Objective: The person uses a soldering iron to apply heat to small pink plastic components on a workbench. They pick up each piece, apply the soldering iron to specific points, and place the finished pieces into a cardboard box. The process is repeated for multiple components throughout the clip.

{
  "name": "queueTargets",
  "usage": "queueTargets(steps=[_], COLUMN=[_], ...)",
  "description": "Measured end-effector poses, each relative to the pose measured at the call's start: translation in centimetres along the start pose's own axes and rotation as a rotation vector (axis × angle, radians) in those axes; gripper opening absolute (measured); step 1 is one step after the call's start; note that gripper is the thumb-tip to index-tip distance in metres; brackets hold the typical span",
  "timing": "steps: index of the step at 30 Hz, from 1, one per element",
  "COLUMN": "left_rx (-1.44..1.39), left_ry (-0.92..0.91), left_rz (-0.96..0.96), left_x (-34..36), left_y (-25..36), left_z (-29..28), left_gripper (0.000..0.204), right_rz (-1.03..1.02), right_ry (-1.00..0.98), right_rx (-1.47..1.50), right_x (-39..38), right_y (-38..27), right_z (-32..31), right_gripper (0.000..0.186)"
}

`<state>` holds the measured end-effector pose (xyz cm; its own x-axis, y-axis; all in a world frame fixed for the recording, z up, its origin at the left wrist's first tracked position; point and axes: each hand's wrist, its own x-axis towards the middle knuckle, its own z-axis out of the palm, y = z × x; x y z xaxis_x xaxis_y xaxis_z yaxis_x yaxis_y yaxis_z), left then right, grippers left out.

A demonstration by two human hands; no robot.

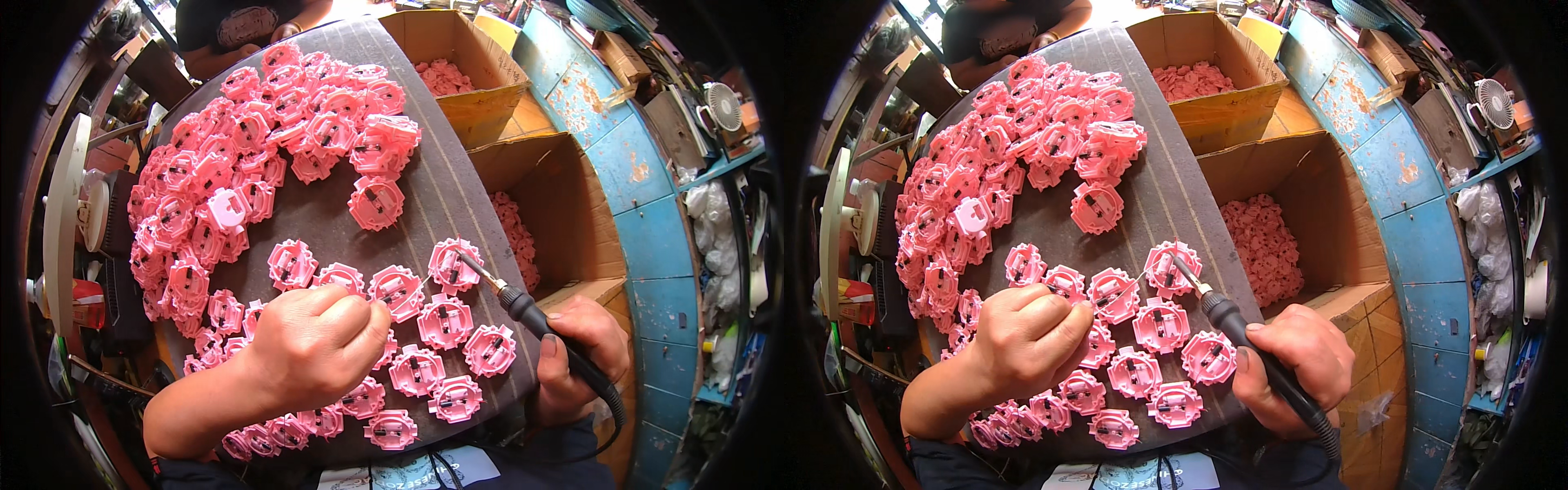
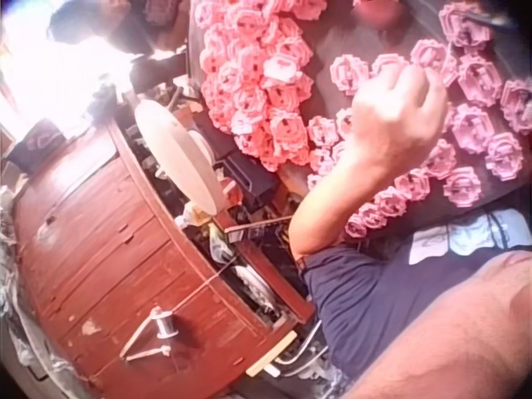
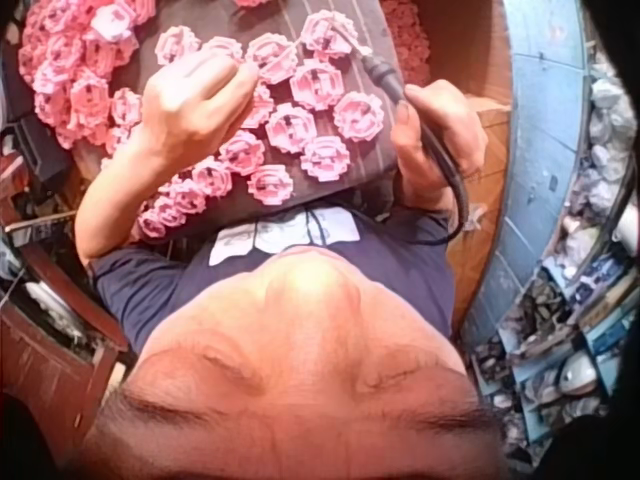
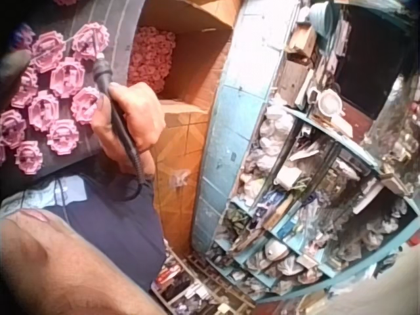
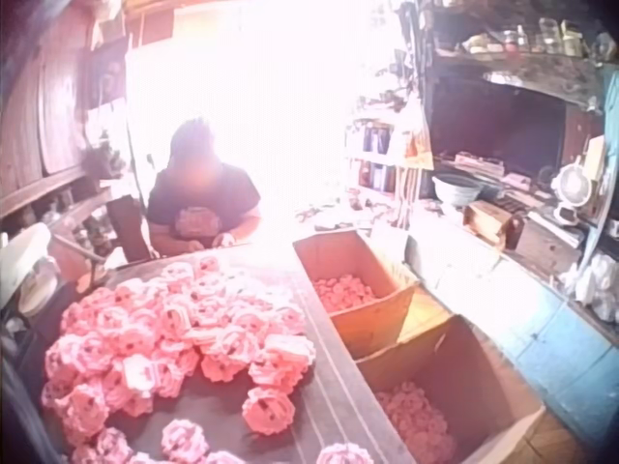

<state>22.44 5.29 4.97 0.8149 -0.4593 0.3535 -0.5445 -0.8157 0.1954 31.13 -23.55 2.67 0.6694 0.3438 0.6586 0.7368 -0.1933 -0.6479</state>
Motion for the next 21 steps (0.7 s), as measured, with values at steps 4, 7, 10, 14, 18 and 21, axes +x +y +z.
queueTargets(steps=[4, 7, 10, 14, 18, 21], left_rx=[-0.013, -0.009, -0.007, 0.028, 0.032, 0.027], left_ry=[0.002, -0.002, 0.0, 0.058, 0.055, 0.054], left_rz=[0.001, -0.005, -0.005, 0.006, 0.004, -0.001], left_x=[0.07, 0.01, 0.04, 0.24, 0.3, 0.33], left_y=[-0.02, 0.07, 0.09, 0.13, 0.16, 0.16], left_z=[0.14, 0.12, 0.08, 0.54, 0.57, 0.7], left_gripper=[0.033, 0.033, 0.032, 0.025, 0.025, 0.025], right_rz=[0.007, -0.01, -0.001, 0.005, 0.0, -0.004], right_ry=[-0.021, -0.026, -0.016, -0.028, -0.028, -0.037], right_rx=[0.011, -0.006, 0.003, 0.026, 0.029, 0.034], right_x=[0.18, 0.19, 0.12, 0.03, 0.07, 0.14], right_y=[-0.05, 0.1, 0.1, 0.24, 0.29, 0.26], right_z=[0.07, 0.14, 0.18, 0.15, 0.13, 0.16], right_gripper=[0.022, 0.022, 0.022, 0.023, 0.024, 0.023])
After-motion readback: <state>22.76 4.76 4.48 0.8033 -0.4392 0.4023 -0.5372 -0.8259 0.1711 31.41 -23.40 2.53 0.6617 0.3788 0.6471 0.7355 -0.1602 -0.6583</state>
